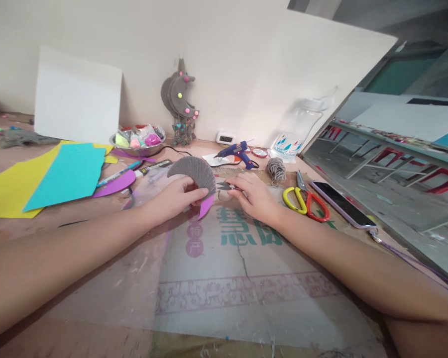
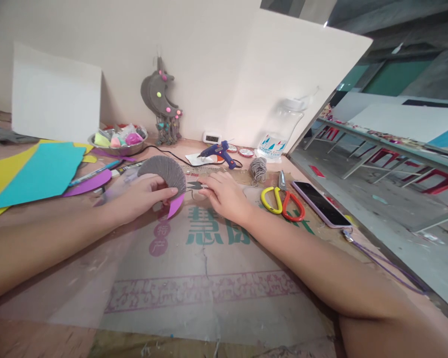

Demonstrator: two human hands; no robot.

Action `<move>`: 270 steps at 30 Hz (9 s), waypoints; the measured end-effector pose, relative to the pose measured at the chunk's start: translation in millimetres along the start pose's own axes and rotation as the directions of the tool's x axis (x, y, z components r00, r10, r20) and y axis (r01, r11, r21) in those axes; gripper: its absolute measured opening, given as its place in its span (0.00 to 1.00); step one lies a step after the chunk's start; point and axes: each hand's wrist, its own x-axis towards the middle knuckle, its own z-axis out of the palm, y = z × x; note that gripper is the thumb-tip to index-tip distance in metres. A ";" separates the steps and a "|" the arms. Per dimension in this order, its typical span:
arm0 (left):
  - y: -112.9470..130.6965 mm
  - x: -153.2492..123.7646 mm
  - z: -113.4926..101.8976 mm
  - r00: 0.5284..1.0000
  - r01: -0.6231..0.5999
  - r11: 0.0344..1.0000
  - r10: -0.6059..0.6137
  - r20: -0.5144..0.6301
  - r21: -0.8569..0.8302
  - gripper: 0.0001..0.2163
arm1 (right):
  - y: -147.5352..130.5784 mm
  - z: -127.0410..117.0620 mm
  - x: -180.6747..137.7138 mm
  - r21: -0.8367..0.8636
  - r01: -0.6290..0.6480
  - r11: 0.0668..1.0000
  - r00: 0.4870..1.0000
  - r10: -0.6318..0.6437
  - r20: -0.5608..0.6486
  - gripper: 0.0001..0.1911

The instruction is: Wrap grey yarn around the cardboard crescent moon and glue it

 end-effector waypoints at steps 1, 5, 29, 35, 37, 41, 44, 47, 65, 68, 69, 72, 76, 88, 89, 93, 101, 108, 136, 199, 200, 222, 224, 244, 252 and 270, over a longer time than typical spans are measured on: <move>-0.2 0.0 0.1 1.000 -0.012 1.000 0.012 -0.001 0.011 0.13 | -0.2 -0.1 0.0 0.003 0.001 1.000 1.000 -0.001 0.000 0.15; -0.9 0.5 -0.4 0.999 -0.038 0.997 0.038 -0.003 0.068 0.13 | -0.9 -0.1 0.1 0.003 0.004 1.000 1.000 -0.004 0.010 0.15; 2.2 -1.1 -0.9 1.000 0.001 0.991 0.001 -0.018 0.132 0.13 | -2.6 -1.7 0.8 -0.057 0.058 0.997 0.998 -0.056 0.033 0.15; -1.4 0.0 -0.2 1.000 0.017 0.996 -0.015 -0.022 0.086 0.14 | -4.7 -3.0 1.2 -0.050 0.061 0.997 0.995 -0.057 0.086 0.16; -2.3 0.6 -0.2 1.000 0.022 0.997 -0.021 -0.013 0.078 0.14 | -5.5 -3.5 1.6 -0.065 0.064 0.996 0.995 -0.059 0.083 0.16; -1.6 1.0 -0.2 1.000 0.023 0.997 -0.023 0.001 0.077 0.13 | -7.7 -4.5 2.4 -0.108 0.086 0.990 0.993 -0.076 0.091 0.17; 0.6 0.8 -0.8 1.000 0.001 0.994 -0.003 0.020 0.106 0.14 | -8.9 -4.7 2.7 -0.122 0.089 0.989 0.993 -0.079 0.087 0.16; 1.5 0.6 -1.6 1.000 -0.021 0.986 0.019 0.014 0.165 0.14 | -9.1 -4.6 2.9 -0.130 0.092 0.987 0.994 -0.083 0.073 0.16; 4.9 -0.3 -1.2 0.999 -0.028 0.976 0.035 -0.026 0.218 0.14 | -0.6 -1.0 -1.1 0.008 0.023 1.000 0.996 -0.023 -0.080 0.14; 5.8 0.6 -1.9 0.997 -0.047 0.958 0.064 -0.053 0.283 0.14 | -1.8 -1.1 -0.3 -0.040 0.047 0.998 0.998 -0.048 -0.030 0.15; 6.3 0.7 -2.0 0.996 -0.044 0.954 0.064 -0.057 0.297 0.15 | -2.2 -1.3 -0.2 -0.050 0.053 0.997 0.998 -0.054 -0.019 0.15; 6.2 0.3 -1.9 0.996 -0.036 0.952 0.059 -0.067 0.304 0.15 | -2.9 -1.8 -0.2 -0.060 0.064 0.996 0.998 -0.064 -0.006 0.14; 1.3 -0.3 -1.9 0.999 -0.029 0.978 0.037 -0.033 0.209 0.13 | -2.6 -1.9 -0.2 -0.062 0.062 0.996 0.998 -0.062 0.001 0.14; 1.6 -0.9 -2.0 0.999 -0.022 0.982 0.028 -0.029 0.186 0.13 | -2.4 -0.7 1.0 -0.044 0.045 0.998 0.999 -0.046 -0.013 0.14; 2.0 -1.1 -1.8 0.999 -0.012 0.984 0.018 -0.031 0.180 0.13 | -2.3 -0.8 1.1 -0.043 0.046 0.998 0.999 -0.046 -0.012 0.14; 1.3 -1.0 -1.0 1.000 -0.003 0.991 0.003 -0.006 0.132 0.13 | -1.9 -1.3 0.8 -0.051 0.049 0.997 0.999 -0.049 0.004 0.14; 1.6 -0.9 -1.6 0.999 -0.028 0.985 0.031 -0.014 0.169 0.13 | -2.7 -1.8 0.9 -0.072 0.068 0.995 0.998 -0.067 0.006 0.13; 0.4 -0.4 -0.2 1.000 -0.009 0.997 0.010 -0.002 0.083 0.12 | -1.3 -1.0 -0.1 -0.032 0.079 0.996 0.995 -0.081 -0.061 0.12; 5.2 -0.5 -0.8 0.996 -0.030 0.970 0.049 -0.072 0.239 0.13 | 0.4 0.6 0.5 -0.054 0.080 0.995 0.993 -0.084 -0.081 0.12; 2.5 -0.6 -0.8 0.999 -0.013 0.989 0.019 -0.041 0.145 0.13 | 0.0 -0.7 -1.0 -0.060 0.053 0.997 0.997 -0.056 -0.047 0.13; 2.5 -0.4 -1.1 0.998 -0.022 0.983 0.032 -0.051 0.180 0.13 | 0.0 -0.7 -0.9 -0.061 0.057 0.996 0.997 -0.060 -0.042 0.13; 4.0 1.9 -2.3 0.995 -0.074 0.946 0.089 -0.034 0.316 0.14 | -1.3 -1.0 -1.1 -0.032 0.071 0.997 0.995 -0.073 -0.067 0.13; 3.9 1.1 -1.9 0.997 -0.066 0.961 0.074 -0.022 0.268 0.14 | -0.9 -0.8 -1.1 0.011 0.041 0.999 0.993 -0.040 -0.111 0.13; 4.6 0.6 -1.4 0.997 -0.052 0.964 0.065 -0.042 0.261 0.14 | -2.9 -1.6 0.6 -0.045 0.046 0.998 0.997 -0.049 -0.063 0.16; 0.7 0.4 -0.3 0.999 -0.032 0.988 0.033 -0.006 0.148 0.13 | 1.0 -1.7 0.3 -0.066 0.039 0.997 0.997 -0.043 -0.064 0.15; 1.8 1.4 -1.2 0.998 -0.044 0.964 0.057 -0.041 0.261 0.13 | 0.2 -0.8 0.4 -0.089 0.049 0.995 0.996 -0.055 -0.073 0.15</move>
